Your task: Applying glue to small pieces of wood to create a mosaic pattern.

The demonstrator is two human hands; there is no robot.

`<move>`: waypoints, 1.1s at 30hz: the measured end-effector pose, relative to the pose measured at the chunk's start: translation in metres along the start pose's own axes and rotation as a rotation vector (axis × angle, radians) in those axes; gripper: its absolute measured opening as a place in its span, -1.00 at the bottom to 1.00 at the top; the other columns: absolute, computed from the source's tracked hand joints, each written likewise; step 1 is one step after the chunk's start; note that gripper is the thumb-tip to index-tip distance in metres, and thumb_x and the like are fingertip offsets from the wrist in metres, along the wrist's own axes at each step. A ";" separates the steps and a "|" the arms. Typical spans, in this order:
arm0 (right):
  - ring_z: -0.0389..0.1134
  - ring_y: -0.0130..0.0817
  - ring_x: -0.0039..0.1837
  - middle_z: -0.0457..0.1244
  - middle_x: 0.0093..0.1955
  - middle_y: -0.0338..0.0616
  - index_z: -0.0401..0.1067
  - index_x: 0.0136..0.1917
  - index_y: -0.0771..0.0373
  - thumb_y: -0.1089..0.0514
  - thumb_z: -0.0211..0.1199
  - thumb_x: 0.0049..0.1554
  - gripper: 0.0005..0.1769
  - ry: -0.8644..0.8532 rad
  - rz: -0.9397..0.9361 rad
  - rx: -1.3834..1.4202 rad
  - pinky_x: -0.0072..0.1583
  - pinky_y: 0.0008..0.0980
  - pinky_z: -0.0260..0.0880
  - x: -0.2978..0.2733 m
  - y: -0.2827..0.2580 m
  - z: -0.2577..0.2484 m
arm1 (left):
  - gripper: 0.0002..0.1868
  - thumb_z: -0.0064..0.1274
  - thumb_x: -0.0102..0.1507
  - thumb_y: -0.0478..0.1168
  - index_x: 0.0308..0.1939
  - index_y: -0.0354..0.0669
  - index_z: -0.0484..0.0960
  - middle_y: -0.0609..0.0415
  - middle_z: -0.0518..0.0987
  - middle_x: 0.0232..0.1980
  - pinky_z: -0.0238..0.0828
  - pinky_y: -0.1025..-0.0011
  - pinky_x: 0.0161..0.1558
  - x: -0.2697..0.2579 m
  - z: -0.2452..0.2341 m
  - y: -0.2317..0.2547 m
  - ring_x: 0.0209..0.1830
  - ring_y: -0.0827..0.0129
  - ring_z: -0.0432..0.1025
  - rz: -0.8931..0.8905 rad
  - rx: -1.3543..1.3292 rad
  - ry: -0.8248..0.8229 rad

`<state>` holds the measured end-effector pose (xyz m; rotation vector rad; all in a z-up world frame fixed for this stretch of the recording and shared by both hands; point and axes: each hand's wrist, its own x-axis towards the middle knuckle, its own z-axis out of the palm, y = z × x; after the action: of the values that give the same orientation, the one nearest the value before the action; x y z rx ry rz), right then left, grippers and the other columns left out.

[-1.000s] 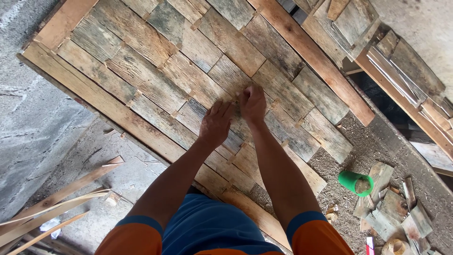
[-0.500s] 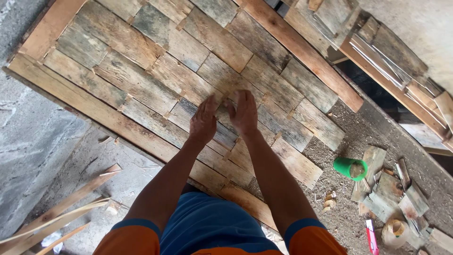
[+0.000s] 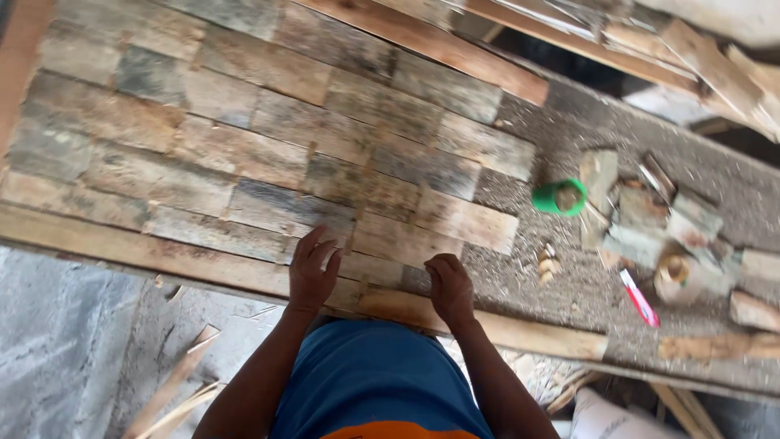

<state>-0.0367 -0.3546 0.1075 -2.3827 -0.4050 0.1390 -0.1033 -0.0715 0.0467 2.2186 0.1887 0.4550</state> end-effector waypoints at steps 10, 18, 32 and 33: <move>0.33 0.00 0.23 0.27 0.19 0.02 0.50 0.17 0.21 0.32 0.26 0.14 -0.69 0.432 0.207 -0.248 0.22 -0.10 0.39 -0.084 0.150 -0.062 | -0.77 0.23 0.25 -0.33 -0.01 -0.27 0.68 -0.18 0.49 0.37 0.49 0.18 0.16 -0.009 0.017 0.042 0.23 0.01 0.47 0.042 -0.001 -0.123; 0.14 -0.02 0.44 0.16 0.39 -0.10 0.54 0.20 -0.02 0.28 0.15 0.20 -0.64 0.543 0.597 -0.479 0.38 0.18 0.12 -0.087 0.210 -0.098 | -0.80 0.19 0.29 -0.37 -0.01 -0.28 0.63 -0.15 0.49 0.38 0.51 0.23 0.21 -0.001 0.027 0.077 0.25 0.05 0.50 0.080 -0.045 -0.130; 0.17 -0.09 0.42 0.21 0.39 -0.13 0.61 0.03 -0.08 0.30 0.15 0.09 -0.64 0.487 0.609 -0.422 0.39 0.15 0.14 -0.097 0.220 -0.102 | -0.82 0.18 0.29 -0.37 -0.02 -0.28 0.65 -0.13 0.49 0.37 0.57 0.26 0.09 -0.009 0.041 0.115 0.20 0.08 0.54 0.062 -0.067 -0.235; 0.19 -0.11 0.40 0.23 0.36 -0.14 0.60 0.01 -0.03 0.25 0.25 0.05 -0.72 0.531 0.598 -0.388 0.38 0.13 0.17 -0.095 0.213 -0.108 | -0.81 0.18 0.28 -0.37 -0.03 -0.28 0.66 -0.14 0.49 0.36 0.57 0.25 0.09 -0.007 0.044 0.120 0.19 0.07 0.54 0.060 -0.070 -0.245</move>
<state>-0.0510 -0.6033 0.0446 -2.7186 0.5837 -0.3279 -0.0950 -0.1808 0.1121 2.1928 -0.0240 0.2156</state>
